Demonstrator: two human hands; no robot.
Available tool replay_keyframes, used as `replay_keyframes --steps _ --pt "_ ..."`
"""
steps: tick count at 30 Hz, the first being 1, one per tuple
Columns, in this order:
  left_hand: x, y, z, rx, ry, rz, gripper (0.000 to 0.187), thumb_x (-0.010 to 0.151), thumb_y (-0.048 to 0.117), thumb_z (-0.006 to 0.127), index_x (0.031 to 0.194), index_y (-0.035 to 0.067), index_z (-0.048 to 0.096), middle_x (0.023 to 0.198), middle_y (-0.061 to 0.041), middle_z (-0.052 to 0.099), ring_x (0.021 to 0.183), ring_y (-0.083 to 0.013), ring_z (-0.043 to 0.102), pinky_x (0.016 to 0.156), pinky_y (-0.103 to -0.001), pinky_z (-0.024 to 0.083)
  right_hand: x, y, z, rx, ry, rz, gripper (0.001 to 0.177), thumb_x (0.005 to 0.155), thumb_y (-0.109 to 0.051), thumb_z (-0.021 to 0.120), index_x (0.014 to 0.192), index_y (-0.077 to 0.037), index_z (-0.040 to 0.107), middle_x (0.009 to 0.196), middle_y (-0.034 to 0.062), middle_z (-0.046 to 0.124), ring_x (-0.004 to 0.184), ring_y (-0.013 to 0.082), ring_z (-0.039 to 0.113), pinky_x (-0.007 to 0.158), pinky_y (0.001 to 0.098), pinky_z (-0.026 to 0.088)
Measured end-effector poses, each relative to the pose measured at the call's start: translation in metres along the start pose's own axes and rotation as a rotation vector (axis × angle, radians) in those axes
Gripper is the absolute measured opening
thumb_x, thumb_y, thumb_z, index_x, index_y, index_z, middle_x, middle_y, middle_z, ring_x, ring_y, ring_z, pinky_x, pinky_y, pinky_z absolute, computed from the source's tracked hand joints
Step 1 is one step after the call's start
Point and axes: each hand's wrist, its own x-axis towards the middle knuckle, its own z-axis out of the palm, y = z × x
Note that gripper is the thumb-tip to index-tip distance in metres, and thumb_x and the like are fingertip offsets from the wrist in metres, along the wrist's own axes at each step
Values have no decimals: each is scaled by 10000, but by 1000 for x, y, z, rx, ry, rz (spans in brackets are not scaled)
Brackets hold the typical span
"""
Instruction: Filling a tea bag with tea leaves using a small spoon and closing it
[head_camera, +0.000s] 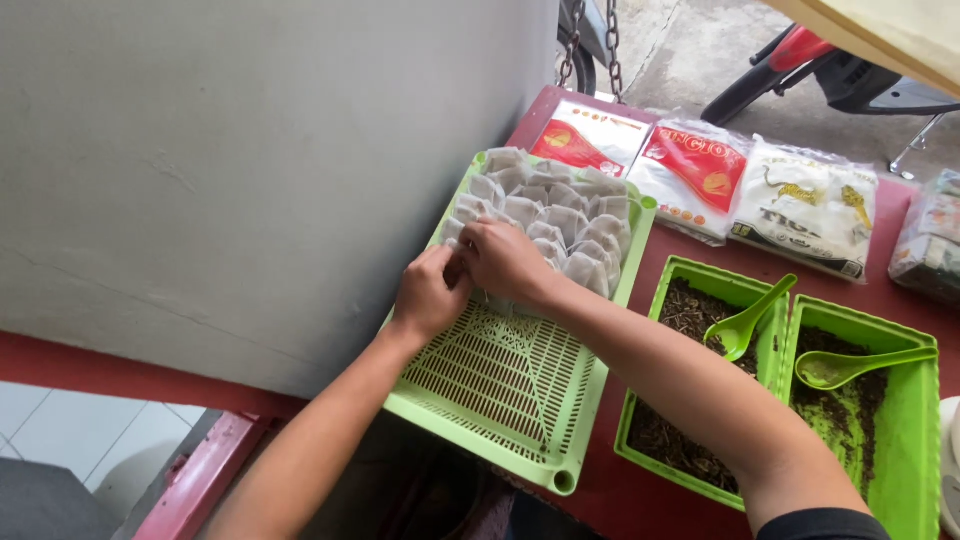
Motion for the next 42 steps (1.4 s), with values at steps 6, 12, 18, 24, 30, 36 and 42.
replay_keyframes --steps 6,12,18,24,30,36,42 --pt "-3 0 1 25 50 137 175 784 163 692 712 164 533 687 -66 536 754 -341 644 586 -429 526 3 8 3 67 2 23 167 912 -230 622 967 -75 648 836 199 644 884 468 683 758 576 566" --pt "3 8 -7 -48 11 35 81 842 111 643 783 124 590 732 -106 565 789 -375 656 611 -446 517 -1 1 -2 161 -10 32 219 883 -171 629 1085 -90 649 780 178 663 879 441 690 753 572 560" --pt "15 34 -23 76 -396 -315 193 832 250 593 930 86 626 977 -163 632 985 -408 666 808 -514 554 -5 -1 -6 162 18 63 169 880 -177 629 991 -57 668 805 208 682 893 445 692 756 546 563" --pt "17 71 -33 257 -529 -279 374 811 177 591 1133 -12 596 1192 -248 606 1181 -449 589 1008 -532 498 3 9 3 145 66 59 129 867 -177 649 950 -82 678 802 141 666 879 398 699 758 485 586" --pt "11 42 -13 290 -497 -246 440 852 184 559 1247 -9 537 1178 -235 590 1171 -440 567 1024 -522 470 -8 1 -6 134 19 73 172 881 -145 622 1026 -86 693 937 208 658 954 474 683 818 549 581" --pt "2 27 -1 295 -398 -124 378 880 100 487 1217 -64 536 1116 -271 603 1094 -475 589 953 -522 477 -5 6 3 101 -58 170 244 882 -174 650 1123 -134 642 974 164 670 990 432 700 841 541 593" --pt "8 24 -6 135 -370 -202 348 826 141 548 1160 43 532 1046 -250 615 1041 -495 620 925 -561 492 3 4 7 184 45 201 173 901 -182 587 1017 -116 697 866 204 704 926 460 698 786 579 581"
